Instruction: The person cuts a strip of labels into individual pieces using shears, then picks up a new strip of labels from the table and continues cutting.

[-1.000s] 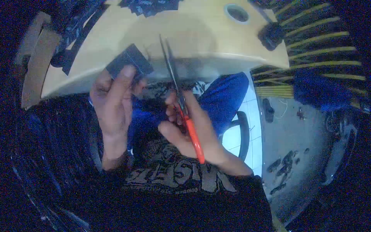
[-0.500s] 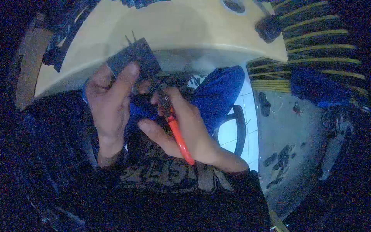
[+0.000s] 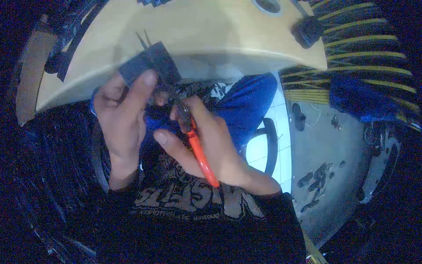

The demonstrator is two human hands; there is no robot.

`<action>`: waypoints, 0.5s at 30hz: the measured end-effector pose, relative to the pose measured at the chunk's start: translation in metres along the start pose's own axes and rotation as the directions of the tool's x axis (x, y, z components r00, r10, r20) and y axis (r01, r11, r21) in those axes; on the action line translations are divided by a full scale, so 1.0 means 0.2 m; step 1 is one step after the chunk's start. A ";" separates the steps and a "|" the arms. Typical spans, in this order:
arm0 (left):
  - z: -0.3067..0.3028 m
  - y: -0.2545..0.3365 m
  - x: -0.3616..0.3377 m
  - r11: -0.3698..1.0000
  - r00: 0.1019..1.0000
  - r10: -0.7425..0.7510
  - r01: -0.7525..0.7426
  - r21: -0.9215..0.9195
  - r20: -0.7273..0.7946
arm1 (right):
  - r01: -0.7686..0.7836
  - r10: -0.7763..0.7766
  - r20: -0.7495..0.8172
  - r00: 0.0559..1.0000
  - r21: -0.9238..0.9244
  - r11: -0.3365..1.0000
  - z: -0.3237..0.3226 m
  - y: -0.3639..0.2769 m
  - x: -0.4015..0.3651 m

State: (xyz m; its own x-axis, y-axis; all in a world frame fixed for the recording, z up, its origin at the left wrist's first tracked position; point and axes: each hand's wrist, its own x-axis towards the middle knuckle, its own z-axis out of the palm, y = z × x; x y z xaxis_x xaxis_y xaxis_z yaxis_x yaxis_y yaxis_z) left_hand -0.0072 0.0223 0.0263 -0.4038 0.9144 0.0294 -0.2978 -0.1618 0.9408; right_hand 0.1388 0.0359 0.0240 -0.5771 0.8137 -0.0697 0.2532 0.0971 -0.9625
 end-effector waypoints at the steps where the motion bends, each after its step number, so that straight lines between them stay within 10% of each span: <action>1: 0.00 0.00 0.00 1.000 1.000 -0.017 0.017 -0.013 -0.007 | -0.006 0.006 -0.006 1.000 -0.006 1.000 0.00 0.00 0.00; 15: 0.00 0.01 -0.02 0.998 0.999 -0.029 0.031 0.048 -0.042 | -0.042 0.038 -0.039 0.998 -0.106 0.993 -0.01 -0.02 -0.02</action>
State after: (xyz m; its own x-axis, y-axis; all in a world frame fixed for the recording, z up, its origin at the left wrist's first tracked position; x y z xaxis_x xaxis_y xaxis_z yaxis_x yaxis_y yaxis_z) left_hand -0.0056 0.0182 0.0291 -0.4307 0.9024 -0.0116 -0.2682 -0.1157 0.9564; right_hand 0.1420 0.0336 0.0279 -0.5361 0.8386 -0.0964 0.3581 0.1225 -0.9256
